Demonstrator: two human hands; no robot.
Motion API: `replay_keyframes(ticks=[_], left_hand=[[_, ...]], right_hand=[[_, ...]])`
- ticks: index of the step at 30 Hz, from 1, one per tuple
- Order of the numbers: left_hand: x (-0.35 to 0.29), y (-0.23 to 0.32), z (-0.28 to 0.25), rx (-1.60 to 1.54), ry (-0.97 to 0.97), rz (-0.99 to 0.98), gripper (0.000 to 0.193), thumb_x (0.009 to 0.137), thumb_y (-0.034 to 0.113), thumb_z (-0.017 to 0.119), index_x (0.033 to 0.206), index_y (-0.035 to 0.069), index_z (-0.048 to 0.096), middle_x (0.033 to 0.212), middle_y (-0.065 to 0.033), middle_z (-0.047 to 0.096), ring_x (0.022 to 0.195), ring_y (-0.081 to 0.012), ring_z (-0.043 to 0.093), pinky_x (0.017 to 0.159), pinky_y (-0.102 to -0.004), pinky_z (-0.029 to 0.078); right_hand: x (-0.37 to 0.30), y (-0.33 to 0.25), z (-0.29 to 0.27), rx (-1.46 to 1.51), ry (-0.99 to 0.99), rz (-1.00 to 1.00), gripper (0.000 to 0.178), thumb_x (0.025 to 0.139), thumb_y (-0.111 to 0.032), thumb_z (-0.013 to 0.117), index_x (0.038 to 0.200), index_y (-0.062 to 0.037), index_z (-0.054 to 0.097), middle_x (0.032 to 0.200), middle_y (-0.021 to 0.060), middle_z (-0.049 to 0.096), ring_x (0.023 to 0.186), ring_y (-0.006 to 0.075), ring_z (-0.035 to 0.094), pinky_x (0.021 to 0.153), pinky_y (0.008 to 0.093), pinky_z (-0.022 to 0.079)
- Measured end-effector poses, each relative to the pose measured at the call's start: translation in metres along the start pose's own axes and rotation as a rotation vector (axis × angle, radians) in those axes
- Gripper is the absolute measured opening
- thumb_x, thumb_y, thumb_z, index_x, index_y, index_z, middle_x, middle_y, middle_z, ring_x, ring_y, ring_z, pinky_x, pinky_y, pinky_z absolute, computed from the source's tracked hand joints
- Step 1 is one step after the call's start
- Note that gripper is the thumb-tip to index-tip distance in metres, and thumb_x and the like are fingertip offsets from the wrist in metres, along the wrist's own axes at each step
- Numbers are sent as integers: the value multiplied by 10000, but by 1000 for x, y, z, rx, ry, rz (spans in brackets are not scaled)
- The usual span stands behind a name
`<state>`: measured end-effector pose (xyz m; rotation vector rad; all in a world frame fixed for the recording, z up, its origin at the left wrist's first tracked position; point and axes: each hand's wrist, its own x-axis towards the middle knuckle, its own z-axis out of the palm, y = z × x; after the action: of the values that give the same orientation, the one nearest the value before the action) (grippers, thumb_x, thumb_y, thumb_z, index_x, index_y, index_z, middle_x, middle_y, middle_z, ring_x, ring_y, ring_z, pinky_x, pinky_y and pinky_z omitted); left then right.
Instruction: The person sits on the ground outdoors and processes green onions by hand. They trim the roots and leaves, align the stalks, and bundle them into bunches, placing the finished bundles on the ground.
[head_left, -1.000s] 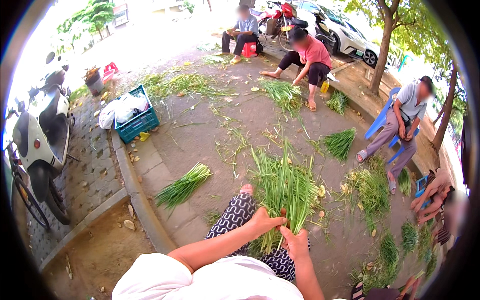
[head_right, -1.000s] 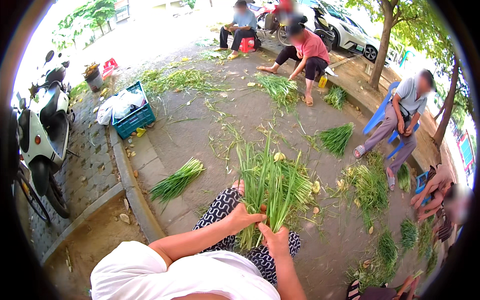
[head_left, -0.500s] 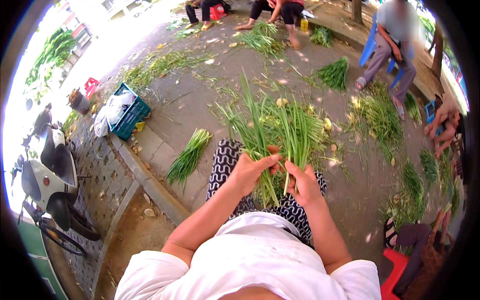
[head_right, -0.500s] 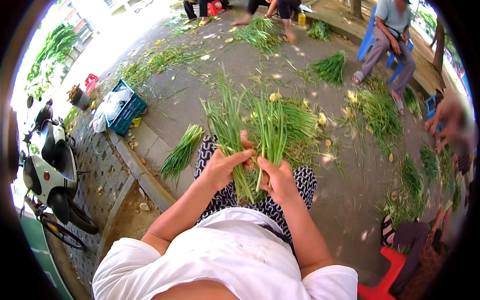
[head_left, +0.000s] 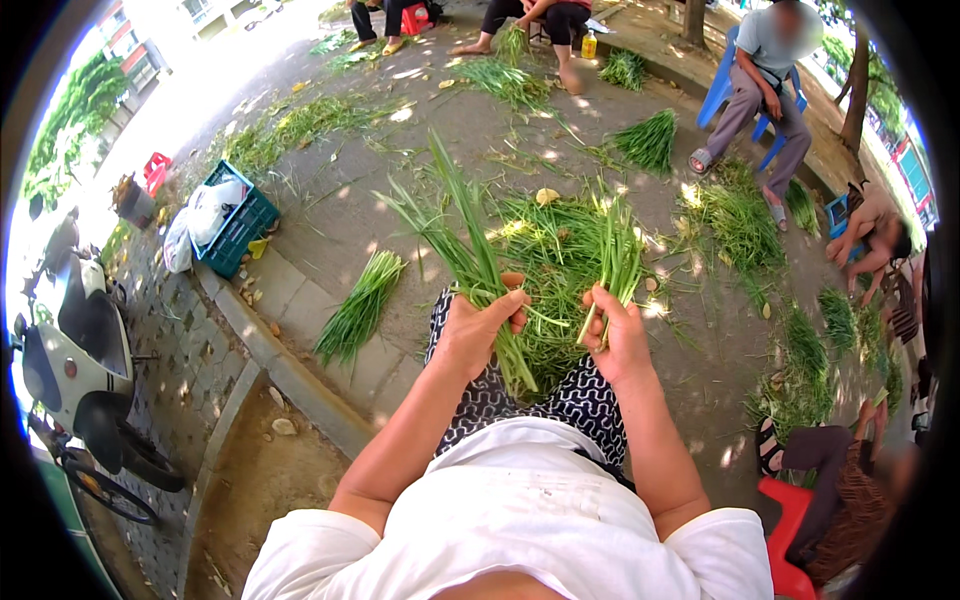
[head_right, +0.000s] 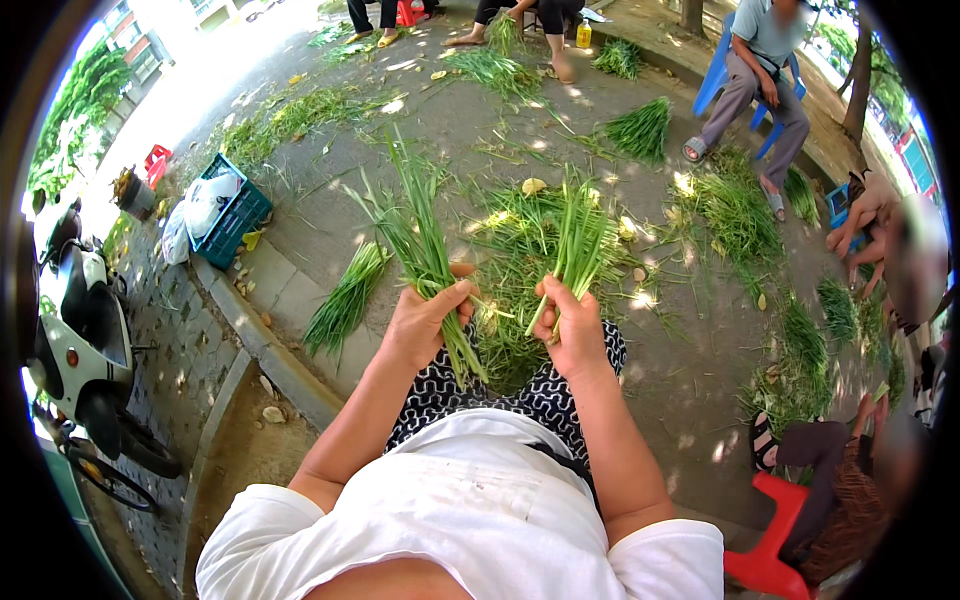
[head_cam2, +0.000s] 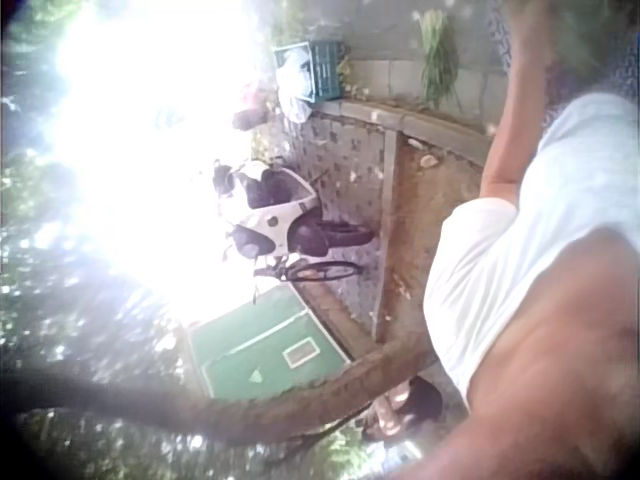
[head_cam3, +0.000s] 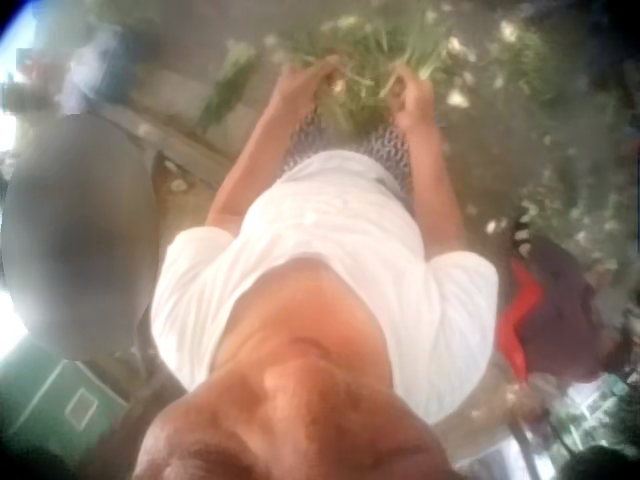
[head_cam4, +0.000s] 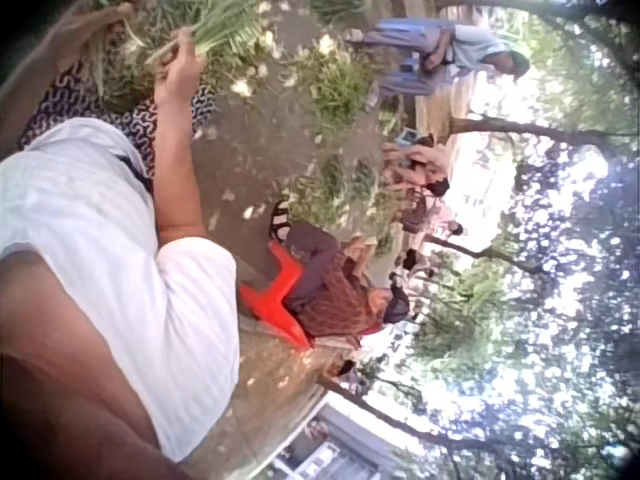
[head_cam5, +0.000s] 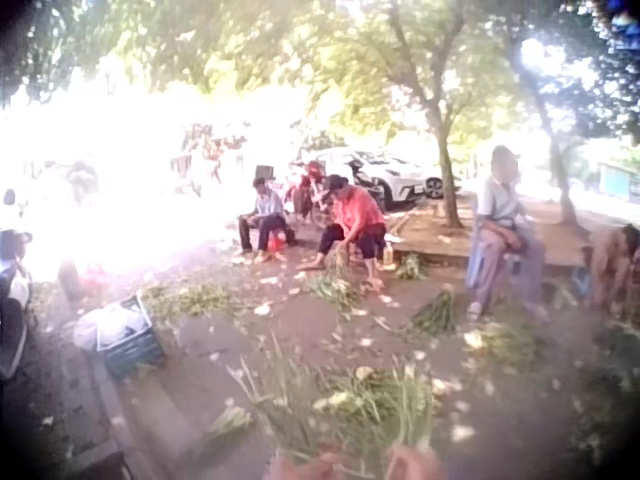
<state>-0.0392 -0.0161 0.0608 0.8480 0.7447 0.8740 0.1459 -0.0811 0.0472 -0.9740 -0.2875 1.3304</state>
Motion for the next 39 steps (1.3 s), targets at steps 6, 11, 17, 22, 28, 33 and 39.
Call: replay_keyframes(ticks=[6, 11, 17, 22, 28, 33, 39], left_hand=[[2, -4, -25, 68, -50, -12, 329, 827, 112, 639, 1092, -51, 529, 772, -56, 592, 581, -108, 522, 521, -241, 434], [-1, -14, -36, 107, -50, -55, 342, 832, 115, 633, 1108, -56, 527, 783, -84, 609, 600, -113, 542, 521, -242, 453], [-6, -21, -42, 68, -104, -77, 368, 853, 124, 595, 1158, -54, 493, 889, -91, 628, 639, -100, 542, 548, -241, 451], [-1, -24, -34, 76, -142, -81, 325, 872, 125, 556, 1135, -57, 502, 886, -95, 625, 622, -102, 538, 528, -238, 435], [5, -22, -15, 74, -114, -88, 295, 892, 160, 550, 1121, -22, 521, 812, -68, 598, 601, -99, 521, 511, -234, 411], [6, -32, 0, 84, -135, -109, 273, 887, 150, 557, 1101, -19, 532, 811, -68, 602, 591, -102, 522, 504, -231, 411], [8, -35, 3, 89, -53, -189, 269, 874, 131, 560, 1090, -30, 554, 824, -79, 616, 590, -103, 527, 503, -238, 422]], right_hand=[[8, 7, 3, 19, -56, 27, 144, 869, -183, 585, 847, -47, 542, 660, 12, 515, 493, 88, 470, 429, 235, 400], [3, 25, 25, -142, -11, 99, 184, 856, -160, 593, 967, -19, 553, 741, 52, 570, 638, 157, 581, 548, 282, 498], [-1, 34, 17, -219, -116, 95, 182, 842, -66, 570, 1004, 6, 526, 812, 57, 559, 612, 132, 537, 481, 256, 443], [-9, 25, 6, -114, -83, 67, 111, 862, -114, 602, 893, -74, 504, 729, 15, 512, 534, 67, 459, 387, 205, 337], [-11, 17, -24, 188, 93, -38, 110, 891, -200, 582, 893, -112, 516, 666, -33, 483, 496, 59, 440, 398, 206, 344], [-18, 29, -41, 342, 83, -38, 155, 908, -270, 555, 890, -117, 529, 686, -23, 534, 575, 90, 509, 481, 237, 411], [-59, 79, -70, -174, -119, 177, 180, 901, -217, 548, 864, -44, 519, 717, 95, 566, 609, 204, 566, 574, 339, 495]])
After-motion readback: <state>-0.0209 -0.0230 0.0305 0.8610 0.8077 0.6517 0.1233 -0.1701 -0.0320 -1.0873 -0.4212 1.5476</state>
